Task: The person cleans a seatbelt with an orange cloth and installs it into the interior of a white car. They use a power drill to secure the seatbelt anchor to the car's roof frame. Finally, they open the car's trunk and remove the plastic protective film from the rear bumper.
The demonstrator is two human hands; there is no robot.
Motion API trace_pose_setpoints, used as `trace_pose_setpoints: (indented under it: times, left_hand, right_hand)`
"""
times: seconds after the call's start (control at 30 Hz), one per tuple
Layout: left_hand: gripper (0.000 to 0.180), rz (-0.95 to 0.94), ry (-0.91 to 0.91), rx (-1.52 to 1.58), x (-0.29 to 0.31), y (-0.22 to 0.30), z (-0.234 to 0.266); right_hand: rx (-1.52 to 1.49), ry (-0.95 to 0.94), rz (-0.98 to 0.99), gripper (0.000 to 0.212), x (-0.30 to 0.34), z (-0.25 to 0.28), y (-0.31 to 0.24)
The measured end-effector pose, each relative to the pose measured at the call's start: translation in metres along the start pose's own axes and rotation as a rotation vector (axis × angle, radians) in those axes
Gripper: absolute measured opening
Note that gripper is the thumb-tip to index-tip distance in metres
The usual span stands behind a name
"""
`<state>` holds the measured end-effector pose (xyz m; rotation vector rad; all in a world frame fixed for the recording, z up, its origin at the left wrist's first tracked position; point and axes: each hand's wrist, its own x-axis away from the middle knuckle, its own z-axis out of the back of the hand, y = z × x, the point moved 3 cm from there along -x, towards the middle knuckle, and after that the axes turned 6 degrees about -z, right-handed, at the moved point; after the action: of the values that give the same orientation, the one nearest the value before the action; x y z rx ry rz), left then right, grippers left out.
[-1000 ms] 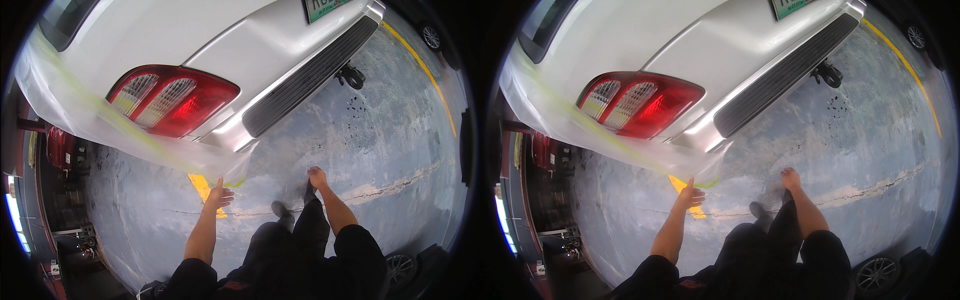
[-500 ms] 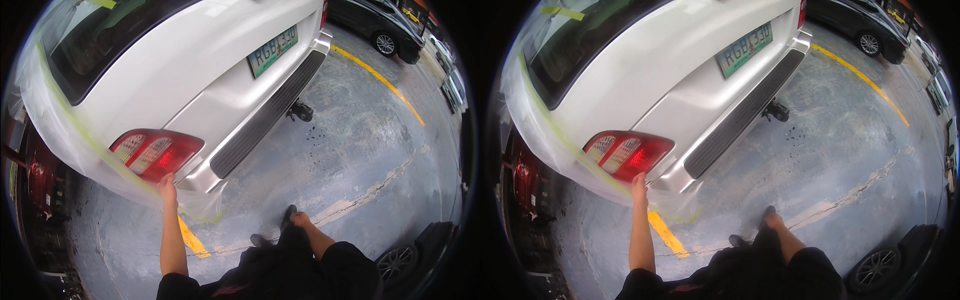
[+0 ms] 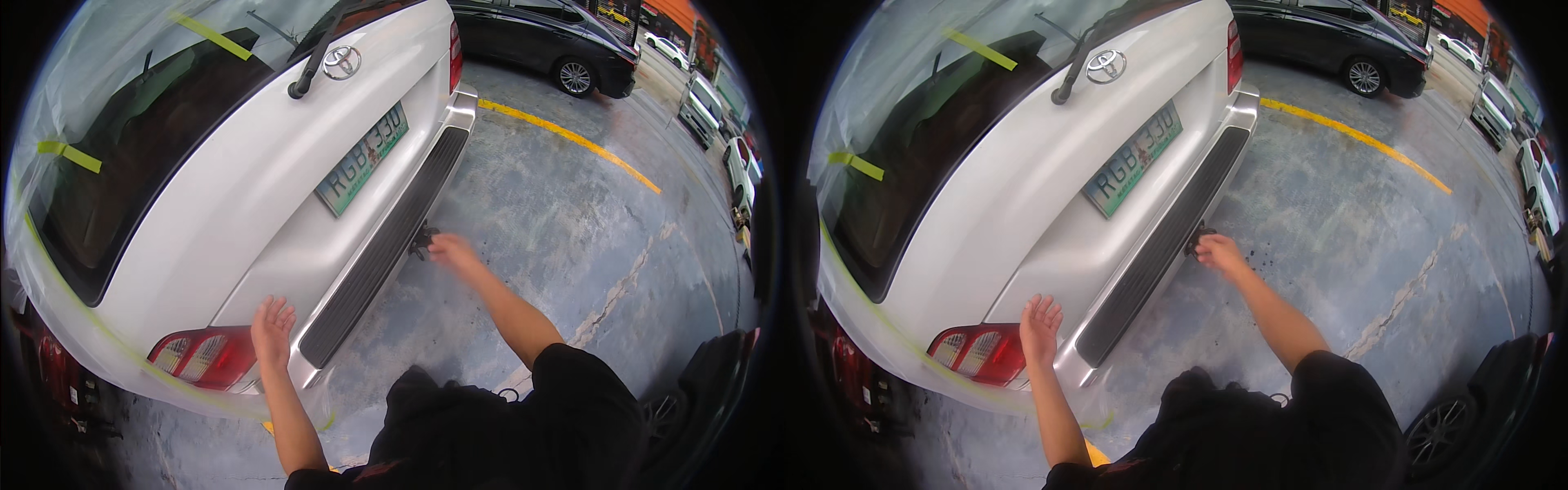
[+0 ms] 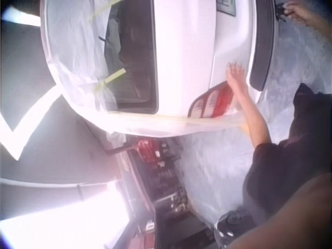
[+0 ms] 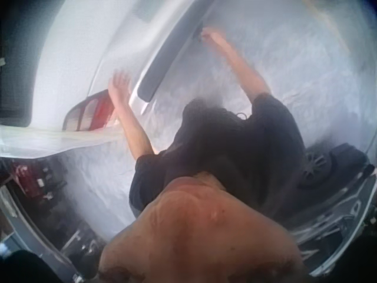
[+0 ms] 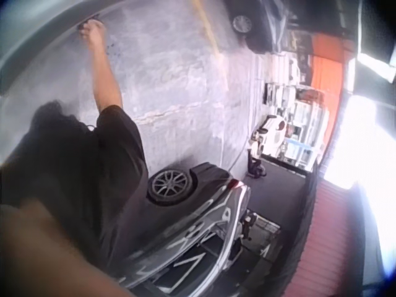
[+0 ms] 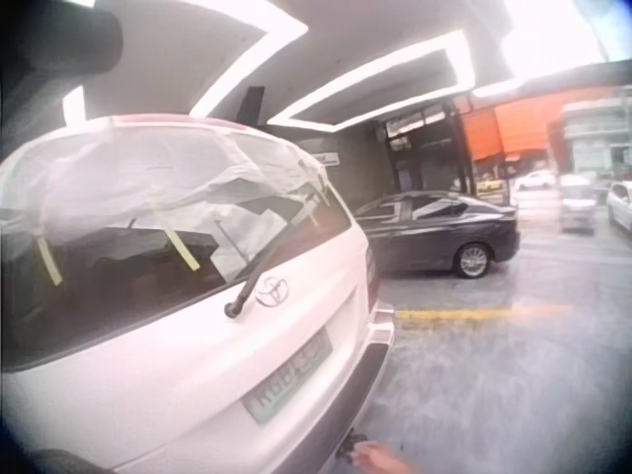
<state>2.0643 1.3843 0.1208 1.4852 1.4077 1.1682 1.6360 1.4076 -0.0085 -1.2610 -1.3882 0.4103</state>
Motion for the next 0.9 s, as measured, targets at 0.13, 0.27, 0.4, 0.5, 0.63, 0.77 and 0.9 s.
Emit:
trace_pose_setpoints:
  times: [0.13, 0.27, 0.4, 0.5, 0.63, 0.77, 0.9]
  left_hand:
    - [0.061, -0.02, -0.111, 0.228, -0.041, -0.004, -0.083]
    - [0.064, -0.105, -0.084, 0.39, -0.076, -0.002, -0.133]
    - [0.067, -0.164, -0.036, 0.483, -0.103, -0.005, -0.167]
    - [0.065, -0.185, 0.055, 0.478, -0.112, -0.004, -0.181]
    - [0.064, -0.274, 0.257, 0.418, -0.108, -0.001, -0.2]
    - [0.062, -0.34, 0.389, 0.42, -0.112, -0.003, -0.206]
    - [0.071, -0.408, 0.519, 0.394, -0.119, -0.006, -0.213]
  right_hand:
    - [-0.227, -0.245, 0.177, 0.053, -0.038, -0.09, -0.118]
    - [-0.434, -0.341, 0.129, 0.081, -0.081, -0.144, -0.191]
    - [-0.659, -0.468, 0.028, 0.094, -0.127, -0.142, -0.242]
    - [-0.422, -0.418, 0.038, 0.097, -0.149, -0.126, -0.245]
    - [-0.538, -0.392, 0.096, 0.092, -0.191, -0.094, -0.276]
    - [-0.743, -0.576, 0.16, 0.072, -0.217, -0.09, -0.32]
    - [-0.832, -0.681, 0.13, 0.061, -0.229, -0.09, -0.326]
